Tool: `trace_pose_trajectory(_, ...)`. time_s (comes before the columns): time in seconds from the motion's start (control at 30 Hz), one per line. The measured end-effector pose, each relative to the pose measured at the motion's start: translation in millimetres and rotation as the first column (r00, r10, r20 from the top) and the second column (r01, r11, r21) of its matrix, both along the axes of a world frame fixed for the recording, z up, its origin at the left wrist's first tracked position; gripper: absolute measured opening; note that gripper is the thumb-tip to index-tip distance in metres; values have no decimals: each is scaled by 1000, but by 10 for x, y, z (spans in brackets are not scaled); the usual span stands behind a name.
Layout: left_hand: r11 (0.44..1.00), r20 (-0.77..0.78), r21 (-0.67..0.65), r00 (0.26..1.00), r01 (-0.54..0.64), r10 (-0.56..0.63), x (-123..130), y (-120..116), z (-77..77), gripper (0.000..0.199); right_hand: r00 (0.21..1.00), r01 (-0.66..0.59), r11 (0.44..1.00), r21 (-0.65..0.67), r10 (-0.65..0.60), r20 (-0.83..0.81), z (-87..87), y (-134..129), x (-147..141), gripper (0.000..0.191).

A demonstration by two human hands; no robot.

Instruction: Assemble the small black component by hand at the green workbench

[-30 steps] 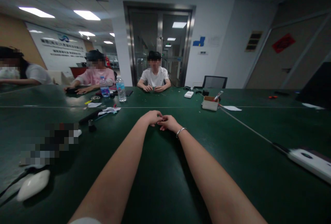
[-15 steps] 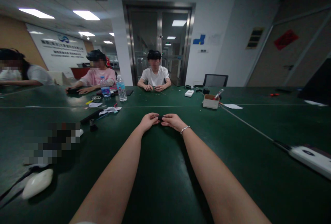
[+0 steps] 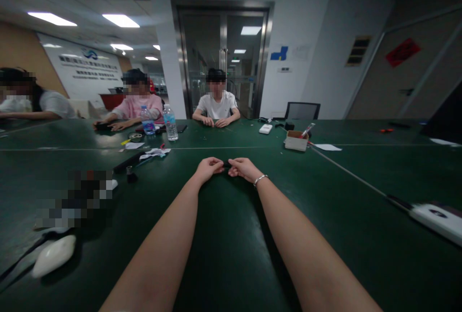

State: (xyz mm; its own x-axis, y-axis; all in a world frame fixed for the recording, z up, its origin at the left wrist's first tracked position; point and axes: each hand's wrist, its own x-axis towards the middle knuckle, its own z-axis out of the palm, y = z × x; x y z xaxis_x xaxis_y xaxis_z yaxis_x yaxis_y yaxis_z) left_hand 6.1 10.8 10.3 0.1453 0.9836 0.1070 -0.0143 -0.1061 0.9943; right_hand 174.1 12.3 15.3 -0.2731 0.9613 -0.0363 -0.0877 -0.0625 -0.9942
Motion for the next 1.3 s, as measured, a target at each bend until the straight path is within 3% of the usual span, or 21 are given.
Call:
trace_pose_trajectory(0.27, 1000, -148, -7, 989, -10, 9, 3, 61, -28, 27, 999, -36, 999, 7, 36, -40, 23, -45, 26, 8)
trace_pose_trajectory(0.5, 999, -238, 40, 971, -11, 20, -20, 84, -53, 34, 990, -83, 996, 35, 86, -115, 23, -56, 65, 18)
trace_pose_trajectory(0.93, 987, -491, 126, 859, -98, 148, -34, 20, 22, 48, 980, -146, 986, 82, 156, -126, -5, -42, 97, 27)
trace_pose_trajectory(1.3, 983, -543, 124, 819, -138, 184, -5, 67, 5, 51, 980, -141, 984, 110, 155, -127, -18, -35, 97, 33)
